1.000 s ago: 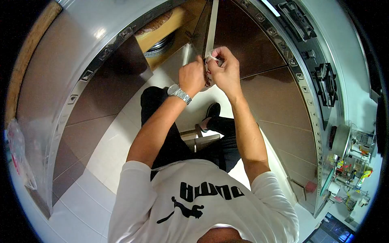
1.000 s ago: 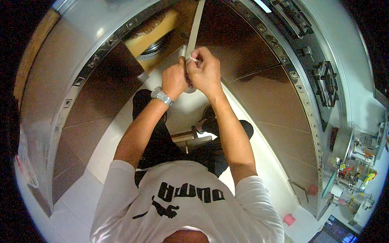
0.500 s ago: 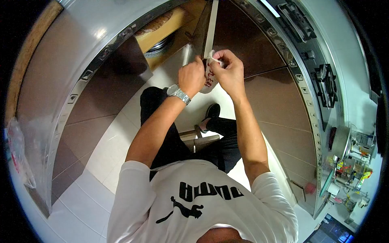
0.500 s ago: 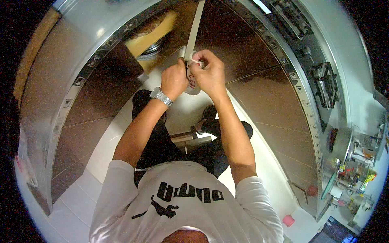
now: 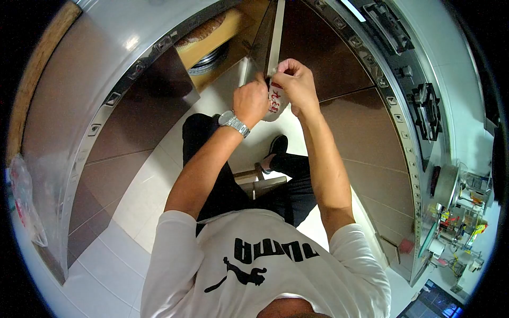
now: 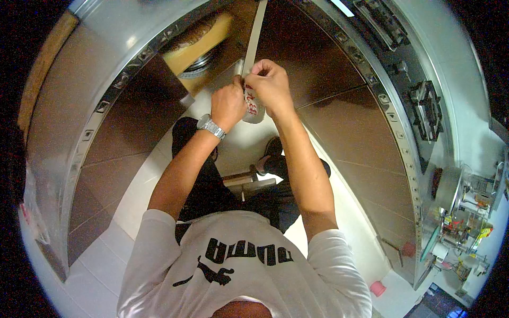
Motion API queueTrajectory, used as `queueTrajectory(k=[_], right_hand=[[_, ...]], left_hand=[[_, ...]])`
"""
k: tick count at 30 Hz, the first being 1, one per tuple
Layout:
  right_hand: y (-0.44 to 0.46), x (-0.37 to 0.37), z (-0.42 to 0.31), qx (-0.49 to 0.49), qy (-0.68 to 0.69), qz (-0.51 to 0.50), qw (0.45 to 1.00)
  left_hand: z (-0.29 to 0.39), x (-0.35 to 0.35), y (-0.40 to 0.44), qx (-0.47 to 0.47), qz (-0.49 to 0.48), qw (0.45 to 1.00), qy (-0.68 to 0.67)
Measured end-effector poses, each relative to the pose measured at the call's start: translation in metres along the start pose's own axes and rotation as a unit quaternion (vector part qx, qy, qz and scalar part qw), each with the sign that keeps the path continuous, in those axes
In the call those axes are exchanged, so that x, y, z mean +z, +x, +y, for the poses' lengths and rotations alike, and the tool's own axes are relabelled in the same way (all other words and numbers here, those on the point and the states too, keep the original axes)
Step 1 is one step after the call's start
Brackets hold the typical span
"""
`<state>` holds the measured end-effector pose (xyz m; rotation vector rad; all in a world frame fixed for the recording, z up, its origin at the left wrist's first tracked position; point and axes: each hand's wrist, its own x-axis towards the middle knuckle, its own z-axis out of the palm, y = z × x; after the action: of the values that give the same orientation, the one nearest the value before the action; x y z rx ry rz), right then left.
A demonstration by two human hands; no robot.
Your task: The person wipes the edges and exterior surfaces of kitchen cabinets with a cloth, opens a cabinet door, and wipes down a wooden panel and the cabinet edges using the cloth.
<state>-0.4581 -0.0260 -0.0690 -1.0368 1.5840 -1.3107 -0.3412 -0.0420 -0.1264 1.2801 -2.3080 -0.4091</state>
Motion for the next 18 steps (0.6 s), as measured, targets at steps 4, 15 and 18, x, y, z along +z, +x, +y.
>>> queueTrajectory(k=[4, 15, 18], right_hand=[[-0.003, -0.019, 0.009, 0.016, -0.011, 0.022, 1.0], [-0.017, -0.024, -0.02, -0.149, 0.048, -0.009, 0.988], [-0.009, -0.013, -0.013, -0.2, -0.123, -0.023, 0.972]], left_hand=[[0.002, 0.001, 0.0, -0.024, -0.007, 1.0, -0.014], [-0.001, -0.003, -0.001, -0.009, -0.005, 1.0, -0.011], [-0.003, -0.002, 0.0, -0.006, -0.006, 1.0, 0.008]])
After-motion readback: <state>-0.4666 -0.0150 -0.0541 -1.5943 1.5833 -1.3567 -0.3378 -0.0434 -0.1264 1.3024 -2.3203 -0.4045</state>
